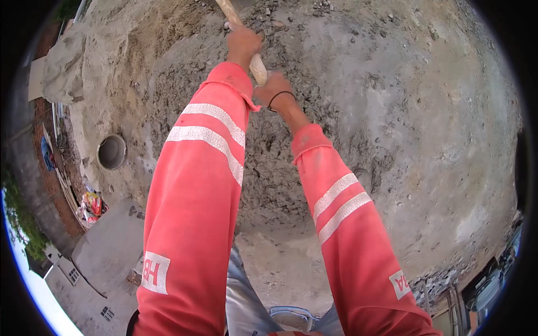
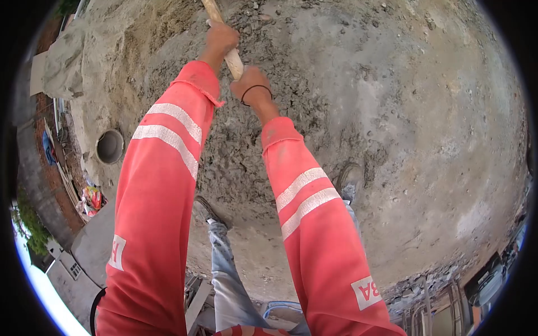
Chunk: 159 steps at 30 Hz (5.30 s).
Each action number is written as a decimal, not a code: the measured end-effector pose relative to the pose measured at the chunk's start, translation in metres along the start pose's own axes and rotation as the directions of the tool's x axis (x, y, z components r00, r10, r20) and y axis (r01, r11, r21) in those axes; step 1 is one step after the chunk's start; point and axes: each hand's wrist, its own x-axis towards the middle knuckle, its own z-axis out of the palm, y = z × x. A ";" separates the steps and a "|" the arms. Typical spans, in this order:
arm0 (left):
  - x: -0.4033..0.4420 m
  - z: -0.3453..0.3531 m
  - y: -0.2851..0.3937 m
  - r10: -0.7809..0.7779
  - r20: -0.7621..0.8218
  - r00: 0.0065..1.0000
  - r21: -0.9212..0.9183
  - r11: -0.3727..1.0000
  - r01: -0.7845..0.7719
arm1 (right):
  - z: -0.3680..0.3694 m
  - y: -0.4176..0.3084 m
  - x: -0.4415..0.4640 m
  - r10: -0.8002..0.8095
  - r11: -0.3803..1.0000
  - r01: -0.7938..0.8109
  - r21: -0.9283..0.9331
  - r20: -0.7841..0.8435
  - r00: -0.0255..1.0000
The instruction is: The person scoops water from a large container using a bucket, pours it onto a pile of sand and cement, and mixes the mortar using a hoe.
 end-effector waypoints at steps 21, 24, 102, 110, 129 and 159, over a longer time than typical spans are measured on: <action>-0.226 0.016 -0.075 -0.162 0.691 0.704 -0.564 0.488 0.666 | 0.061 -0.011 -0.311 0.422 0.903 -0.419 -0.089 0.016 0.906; -0.299 -0.001 -0.110 -0.182 0.666 0.723 -0.652 0.328 0.683 | 0.088 -0.020 -0.375 0.411 0.895 -0.404 -0.190 -0.004 0.912; -0.152 -0.008 0.082 -0.102 0.281 0.954 -0.768 0.572 0.287 | -0.056 0.058 -0.213 0.078 0.989 -0.070 0.127 -0.062 0.995; -0.179 0.045 0.103 -0.059 0.438 0.897 -0.396 0.883 0.252 | -0.056 0.065 -0.262 0.322 0.902 -0.292 0.319 -0.042 0.946; -0.420 -0.025 -0.039 0.109 0.872 0.477 -0.403 0.715 0.572 | 0.016 -0.102 -0.464 0.756 0.218 -0.788 0.576 0.411 0.510; -0.313 -0.426 -0.362 -0.500 -0.153 0.852 -0.949 0.313 0.014 | 0.216 -0.291 -0.379 -0.398 0.851 0.451 -0.268 0.232 0.888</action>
